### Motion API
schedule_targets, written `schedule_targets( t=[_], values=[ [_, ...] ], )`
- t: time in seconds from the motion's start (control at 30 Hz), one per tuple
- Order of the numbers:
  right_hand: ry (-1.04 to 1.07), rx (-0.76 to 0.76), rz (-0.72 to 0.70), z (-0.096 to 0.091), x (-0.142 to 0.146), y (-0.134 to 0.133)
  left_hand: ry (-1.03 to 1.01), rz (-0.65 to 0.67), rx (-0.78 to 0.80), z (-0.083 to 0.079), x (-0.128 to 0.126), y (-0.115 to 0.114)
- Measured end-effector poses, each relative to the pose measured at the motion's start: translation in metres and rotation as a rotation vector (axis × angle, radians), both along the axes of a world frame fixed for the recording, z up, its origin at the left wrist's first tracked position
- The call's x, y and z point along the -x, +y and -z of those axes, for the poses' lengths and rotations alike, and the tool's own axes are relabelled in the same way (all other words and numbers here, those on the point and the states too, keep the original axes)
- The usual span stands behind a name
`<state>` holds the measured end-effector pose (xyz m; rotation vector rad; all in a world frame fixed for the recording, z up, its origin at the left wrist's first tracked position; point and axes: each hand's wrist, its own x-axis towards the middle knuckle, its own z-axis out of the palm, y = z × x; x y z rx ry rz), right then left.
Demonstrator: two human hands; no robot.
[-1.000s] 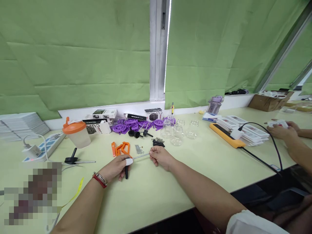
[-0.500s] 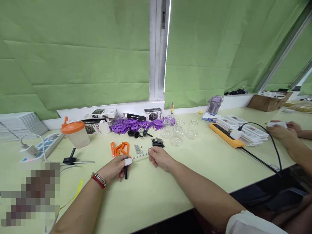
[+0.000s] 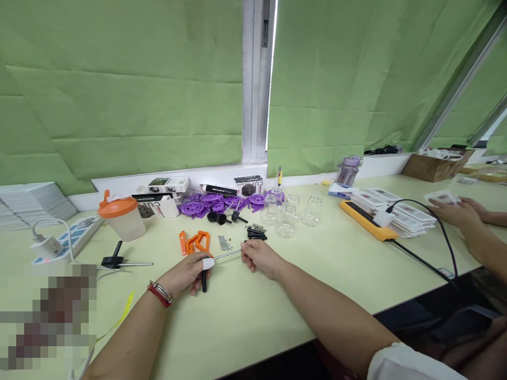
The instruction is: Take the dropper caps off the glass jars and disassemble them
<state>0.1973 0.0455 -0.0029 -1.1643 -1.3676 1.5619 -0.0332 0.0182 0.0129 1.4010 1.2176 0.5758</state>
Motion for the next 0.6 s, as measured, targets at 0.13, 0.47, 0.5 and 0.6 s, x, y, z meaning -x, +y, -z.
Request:
schedule_targets(
  t=[0.13,0.47,0.5,0.6],
  values=[
    [0.068,0.015,-0.002,-0.0001,-0.0022,0.0006,0.006,-0.009,-0.013,-0.0001,0.0000,-0.0004],
    [-0.005,0.011,-0.001,-0.0021,-0.0001,-0.0006,0.012,0.013,-0.032,0.0014,0.0009,0.0018],
    [0.003,0.012,-0.004,-0.0019,-0.0007,-0.0003,0.010,0.015,-0.030,0.0016,0.0012,0.0019],
    [0.032,-0.001,-0.022,-0.0016,-0.0026,0.0000,0.008,0.012,-0.029,0.0020,0.0018,0.0019]
  ],
)
